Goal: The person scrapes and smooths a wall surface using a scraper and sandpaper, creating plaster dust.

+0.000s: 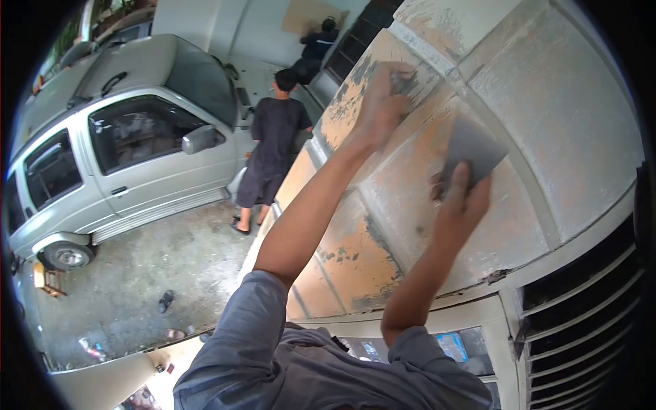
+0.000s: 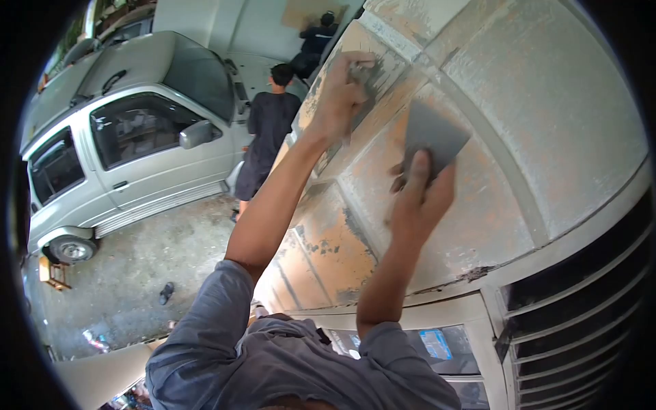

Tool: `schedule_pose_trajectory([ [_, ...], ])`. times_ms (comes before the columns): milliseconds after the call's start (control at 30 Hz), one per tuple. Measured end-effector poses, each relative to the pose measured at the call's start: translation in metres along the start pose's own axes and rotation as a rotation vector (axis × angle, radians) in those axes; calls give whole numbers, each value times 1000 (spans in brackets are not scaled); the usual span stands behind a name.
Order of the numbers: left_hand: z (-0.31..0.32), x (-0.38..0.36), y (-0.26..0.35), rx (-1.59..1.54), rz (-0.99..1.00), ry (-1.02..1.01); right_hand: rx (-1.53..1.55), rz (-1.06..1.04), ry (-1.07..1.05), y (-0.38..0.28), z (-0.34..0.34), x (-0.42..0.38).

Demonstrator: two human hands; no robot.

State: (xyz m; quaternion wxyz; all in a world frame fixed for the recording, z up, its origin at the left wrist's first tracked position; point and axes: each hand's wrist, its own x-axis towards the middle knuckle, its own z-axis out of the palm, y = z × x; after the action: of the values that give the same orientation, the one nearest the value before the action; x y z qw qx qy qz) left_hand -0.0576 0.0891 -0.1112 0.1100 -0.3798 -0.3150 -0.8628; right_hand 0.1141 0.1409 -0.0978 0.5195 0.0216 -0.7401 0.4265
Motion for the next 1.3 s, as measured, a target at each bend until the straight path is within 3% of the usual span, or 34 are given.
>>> schedule_pose_trajectory([
  [33,-8,-15,11,44,-7,-7,210,79,-16,17,0,-15],
  [100,-19,-48,35,-153,-293,-94,352,225,1,50,5,-41],
  [167,-21,-83,44,-127,-342,-82,493,360,25,72,13,-64],
  [267,-31,-120,46,-56,-394,-10,749,420,-156,88,27,-85],
  [400,-42,-152,59,81,-412,109,821,379,-349,95,37,-91],
  [533,-51,-168,69,179,-393,137,832,396,-392,104,47,-103],
  [633,-57,-175,79,257,-433,150,831,573,-586,100,43,-107],
  [700,-60,-179,79,251,-318,182,830,624,-604,104,45,-110],
  [867,-48,-186,75,362,-334,301,754,482,-502,118,44,-112],
  [933,-39,-189,76,490,-361,379,806,566,-527,117,31,-110],
  [1067,-43,-192,77,696,-507,332,886,745,-618,128,12,-103],
  [1133,-50,-195,70,477,-627,139,919,797,-650,130,12,-104],
  [1300,-60,-201,62,429,-598,21,1071,835,-786,139,11,-113],
])
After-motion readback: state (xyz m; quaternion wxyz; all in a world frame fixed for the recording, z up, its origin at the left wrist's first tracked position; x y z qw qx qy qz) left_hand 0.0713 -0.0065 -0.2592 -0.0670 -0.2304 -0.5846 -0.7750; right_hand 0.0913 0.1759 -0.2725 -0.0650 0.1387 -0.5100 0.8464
